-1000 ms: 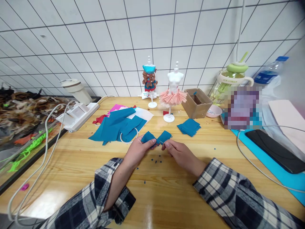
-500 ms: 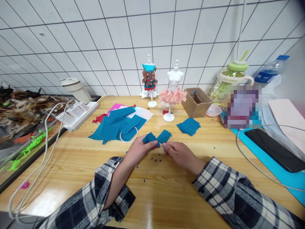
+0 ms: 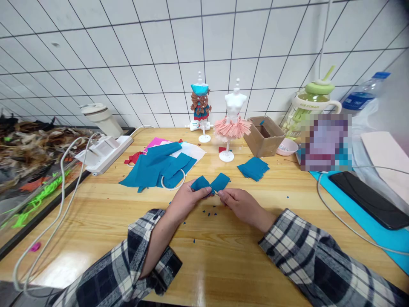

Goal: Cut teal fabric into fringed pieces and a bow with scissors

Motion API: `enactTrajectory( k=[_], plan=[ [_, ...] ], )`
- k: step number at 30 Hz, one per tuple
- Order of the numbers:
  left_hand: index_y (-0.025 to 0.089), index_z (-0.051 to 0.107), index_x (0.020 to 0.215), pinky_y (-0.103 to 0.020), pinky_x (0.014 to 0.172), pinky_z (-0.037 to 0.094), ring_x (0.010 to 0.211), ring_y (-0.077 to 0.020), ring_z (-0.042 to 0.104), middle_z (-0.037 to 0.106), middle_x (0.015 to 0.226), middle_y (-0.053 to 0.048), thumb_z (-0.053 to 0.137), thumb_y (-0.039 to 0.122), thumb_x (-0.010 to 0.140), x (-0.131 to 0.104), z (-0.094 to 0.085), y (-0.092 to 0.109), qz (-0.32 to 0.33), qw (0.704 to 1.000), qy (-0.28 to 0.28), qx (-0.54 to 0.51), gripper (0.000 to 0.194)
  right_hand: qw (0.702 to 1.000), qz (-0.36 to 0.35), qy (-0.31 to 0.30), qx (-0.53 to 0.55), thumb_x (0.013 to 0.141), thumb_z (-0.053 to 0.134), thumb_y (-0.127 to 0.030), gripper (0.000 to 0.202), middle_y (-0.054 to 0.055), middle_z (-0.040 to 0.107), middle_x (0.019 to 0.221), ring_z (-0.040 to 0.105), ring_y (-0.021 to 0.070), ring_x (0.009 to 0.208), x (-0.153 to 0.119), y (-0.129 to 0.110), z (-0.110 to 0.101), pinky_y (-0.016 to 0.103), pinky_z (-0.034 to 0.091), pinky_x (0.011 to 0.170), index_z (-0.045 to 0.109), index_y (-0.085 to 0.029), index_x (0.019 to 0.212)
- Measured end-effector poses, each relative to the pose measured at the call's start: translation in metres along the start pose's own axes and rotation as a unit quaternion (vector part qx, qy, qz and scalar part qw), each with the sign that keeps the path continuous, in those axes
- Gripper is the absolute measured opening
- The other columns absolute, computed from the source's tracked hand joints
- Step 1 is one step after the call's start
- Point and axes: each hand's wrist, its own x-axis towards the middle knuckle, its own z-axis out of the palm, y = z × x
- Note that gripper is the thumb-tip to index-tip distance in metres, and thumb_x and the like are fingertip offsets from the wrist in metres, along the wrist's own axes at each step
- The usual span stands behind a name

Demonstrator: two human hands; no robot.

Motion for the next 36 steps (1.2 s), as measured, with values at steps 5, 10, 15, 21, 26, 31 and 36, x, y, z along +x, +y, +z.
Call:
enactTrajectory(
  k=[5,10,15,21,26,31,36],
  plan=[
    [0.016,0.067,0.076,-0.028,0.074,0.044,0.072,-0.0169,0.061,0.07,0.075,-0.002,0.076,0.036,0.071,-0.001,0.002,0.002,0.007,1.0,0.002,-0.008,0.023,1.0,0.0,-0.001,0.007,0.096,0.032,-0.051,0.046,-0.003,0.047,0.059,0.042,0.013,0.058,0.0,0.001,0.0,0.025,0.027,0.055,0.043,-0.02,0.064],
    [0.016,0.065,0.072,-0.027,0.07,0.042,0.068,-0.0151,0.058,0.067,0.07,0.0,0.077,0.036,0.07,0.0,0.002,0.003,0.005,1.0,0.001,0.001,0.024,1.0,-0.005,-0.003,-0.002,0.095,0.033,-0.052,0.046,-0.003,0.045,0.058,0.041,0.0129,0.059,0.001,0.0,0.0,0.025,0.027,0.056,0.041,-0.02,0.063],
    [0.015,0.065,0.072,-0.027,0.07,0.043,0.07,-0.0162,0.059,0.067,0.071,-0.001,0.077,0.037,0.069,0.0,0.001,0.003,0.002,1.0,0.003,0.006,0.025,1.0,-0.005,-0.002,-0.01,0.094,0.035,-0.053,0.047,-0.003,0.045,0.058,0.04,0.0124,0.058,0.002,0.001,0.0,0.026,0.026,0.055,0.042,-0.02,0.061],
    [0.016,0.066,0.071,-0.027,0.068,0.042,0.067,-0.0156,0.058,0.067,0.07,-0.001,0.077,0.036,0.069,-0.001,0.002,0.005,0.002,1.0,0.004,0.011,0.023,1.0,-0.003,0.003,-0.019,0.093,0.036,-0.053,0.047,-0.003,0.046,0.059,0.041,0.0124,0.058,0.003,0.002,0.0,0.026,0.026,0.055,0.043,-0.02,0.061],
    [0.016,0.071,0.08,-0.031,0.073,0.047,0.076,-0.0214,0.063,0.071,0.074,-0.004,0.08,0.033,0.065,-0.001,0.004,0.004,-0.004,0.999,0.015,-0.037,0.024,1.0,-0.006,-0.001,-0.018,0.094,0.036,-0.054,0.048,-0.003,0.045,0.059,0.041,0.013,0.058,0.002,0.001,-0.001,0.026,0.027,0.057,0.041,-0.02,0.061],
    [0.018,0.07,0.095,-0.03,0.077,0.048,0.078,-0.0181,0.064,0.071,0.082,-0.002,0.079,0.03,0.067,0.0,0.005,0.003,-0.007,0.992,0.042,-0.115,0.031,1.0,-0.007,0.02,-0.011,0.097,0.029,-0.052,0.044,-0.001,0.051,0.066,0.046,0.0151,0.065,-0.002,-0.001,0.002,0.028,0.031,0.061,0.044,-0.021,0.068],
    [0.017,0.069,0.095,-0.028,0.078,0.049,0.078,-0.0157,0.062,0.069,0.079,-0.001,0.08,0.027,0.068,0.0,0.006,0.004,-0.014,0.988,0.045,-0.147,0.03,0.997,-0.029,0.043,0.065,0.098,0.026,-0.052,0.04,-0.002,0.051,0.072,0.047,0.0159,0.069,-0.006,-0.003,0.013,0.028,0.034,0.064,0.042,-0.022,0.077]
  ],
)
